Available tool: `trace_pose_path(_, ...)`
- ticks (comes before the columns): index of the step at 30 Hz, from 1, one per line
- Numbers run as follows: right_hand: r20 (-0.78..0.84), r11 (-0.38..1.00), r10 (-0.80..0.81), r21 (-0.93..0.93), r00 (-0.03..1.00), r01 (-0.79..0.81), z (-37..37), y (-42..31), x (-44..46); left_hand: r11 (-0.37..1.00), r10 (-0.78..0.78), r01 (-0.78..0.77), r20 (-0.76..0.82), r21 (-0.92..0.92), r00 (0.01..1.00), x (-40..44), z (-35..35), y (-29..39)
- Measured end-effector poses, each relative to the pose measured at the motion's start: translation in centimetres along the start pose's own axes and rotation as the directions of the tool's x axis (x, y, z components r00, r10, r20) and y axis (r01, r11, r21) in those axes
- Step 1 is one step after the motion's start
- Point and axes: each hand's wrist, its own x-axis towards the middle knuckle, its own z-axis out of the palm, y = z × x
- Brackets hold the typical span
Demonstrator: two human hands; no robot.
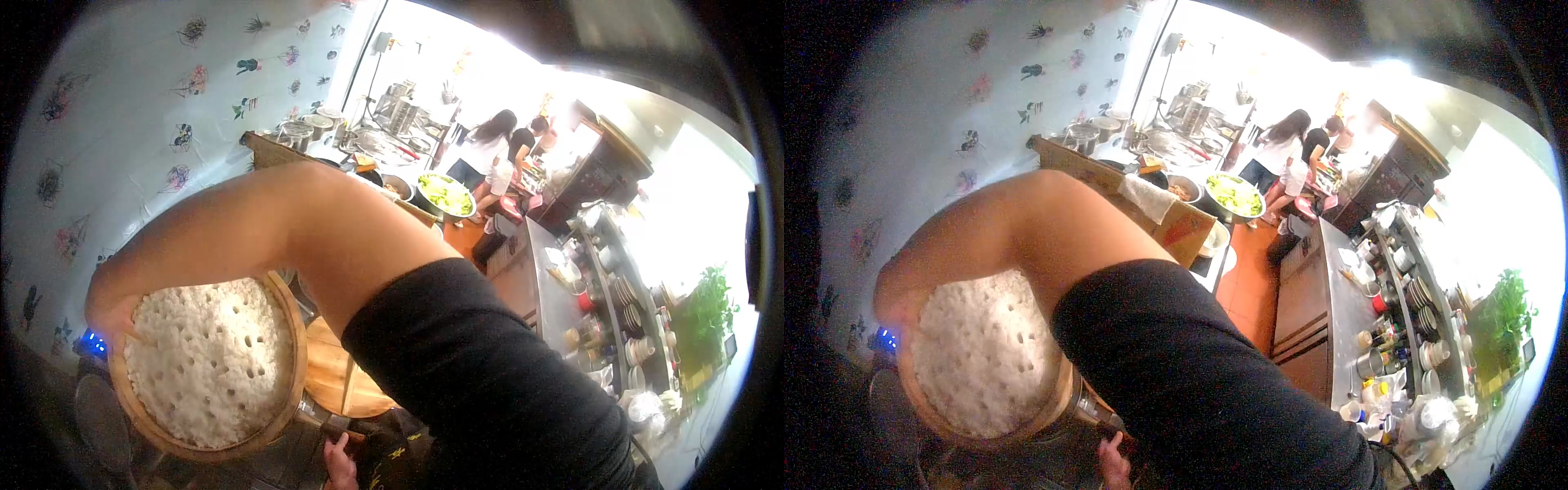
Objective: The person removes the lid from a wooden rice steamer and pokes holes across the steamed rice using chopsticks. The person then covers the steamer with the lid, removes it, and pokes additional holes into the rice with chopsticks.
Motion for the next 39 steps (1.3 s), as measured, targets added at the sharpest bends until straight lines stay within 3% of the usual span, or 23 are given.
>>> trace_pose_path(6, 0.004, 1.000, -0.006, -0.001, 1.000, 0.006, -0.8, -0.7, -1.0, 0.999, 0.044, -0.044, 0.011, -0.023, 0.999, 0.1, -0.5, -0.1)
trace_pose_path(10, -0.012, 1.000, -0.007, 0.018, 1.000, 0.007, -1.1, -1.5, -2.1, 0.980, 0.181, -0.176, 0.056, -0.090, 0.982, 0.4, -0.3, -0.7)
trace_pose_path(12, 0.013, 0.996, 0.030, 0.079, 0.999, -0.031, -1.1, -1.5, -1.7, 0.998, 0.053, -0.050, 0.119, -0.025, 0.991, -3.4, 1.9, 3.8)
trace_pose_path(14, 0.071, 0.987, 0.079, 0.133, 0.994, -0.088, -1.5, -1.3, -1.2, 0.993, 0.070, -0.051, 0.184, -0.105, 0.980, -0.1, -0.3, -0.1)
trace_pose_path(16, 0.137, 0.972, 0.133, 0.177, 0.982, -0.157, -1.8, -2.2, -0.9, 0.961, 0.277, -0.274, 0.078, -0.047, 0.958, 0.7, 0.0, -1.0)
trace_pose_path(17, 0.156, 0.962, 0.163, 0.192, 0.974, -0.192, -1.4, -2.4, -1.1, 0.972, 0.227, -0.220, 0.092, -0.080, 0.969, 0.8, -0.2, -1.2)
trace_pose_path(19, 0.174, 0.892, 0.254, 0.337, 0.951, -0.300, -1.6, -3.4, -1.9, 0.988, 0.136, -0.120, 0.182, -0.099, 0.974, 0.0, -0.4, -0.3)
trace_pose_path(20, 0.141, 0.825, 0.315, 0.448, 0.939, -0.344, -1.1, -3.8, -2.4, 0.989, 0.123, -0.107, 0.154, -0.106, 0.980, -0.2, -0.6, -0.6)
trace_pose_path(22, -0.068, 0.669, 0.437, 0.691, 0.897, -0.274, 0.0, -4.2, -5.1, 0.991, 0.092, -0.079, 0.120, -0.111, 0.988, 0.4, -0.5, -1.1)
trace_pose_path(25, -0.315, 0.833, 0.443, 0.490, 0.839, -0.257, 2.9, -4.7, -5.2, 0.992, 0.115, -0.110, 0.079, -0.059, 0.990, 0.9, -0.6, -1.4)
trace_pose_path(28, -0.192, 0.729, 0.497, 0.621, 0.846, -0.288, 2.0, -5.7, -5.7, 0.996, 0.088, -0.087, 0.052, -0.028, 0.995, 1.1, -0.9, -1.8)
trace_pose_path(32, -0.254, 0.804, 0.458, 0.527, 0.852, -0.276, 0.9, -4.8, -5.8, 0.995, 0.070, -0.062, 0.107, -0.073, 0.992, -0.6, 0.1, -0.6)
trace_pose_path(33, -0.442, 0.863, 0.373, 0.488, 0.816, -0.130, -0.4, -3.9, -6.5, 0.993, 0.101, -0.093, 0.096, -0.078, 0.990, -0.2, 0.0, -1.0)
trace_pose_path(34, -0.530, 0.895, 0.311, 0.442, 0.789, -0.057, -1.8, -2.9, -7.4, 0.989, 0.131, -0.124, 0.085, -0.085, 0.988, 0.5, -0.1, -1.7)
trace_pose_path(35, -0.557, 0.936, 0.251, 0.350, 0.792, -0.050, -4.1, -1.7, -8.9, 0.984, 0.159, -0.152, 0.075, -0.089, 0.984, 0.9, -0.3, -2.1)
trace_pose_path(37, -0.532, 0.982, -0.037, -0.175, 0.846, -0.067, -9.5, 1.6, -12.9, 0.991, 0.115, -0.108, 0.087, -0.081, 0.990, -0.5, 0.3, -0.6)
trace_pose_path(38, -0.517, 0.978, -0.061, -0.201, 0.854, -0.052, -12.1, 2.4, -15.2, 0.994, 0.090, -0.083, 0.093, -0.077, 0.992, -1.2, 0.5, -0.1)
trace_pose_path(39, -0.548, 0.904, 0.298, 0.424, 0.782, -0.047, -14.7, -0.2, -17.8, 0.996, 0.078, -0.074, 0.073, -0.058, 0.994, -1.3, 0.7, 0.2)
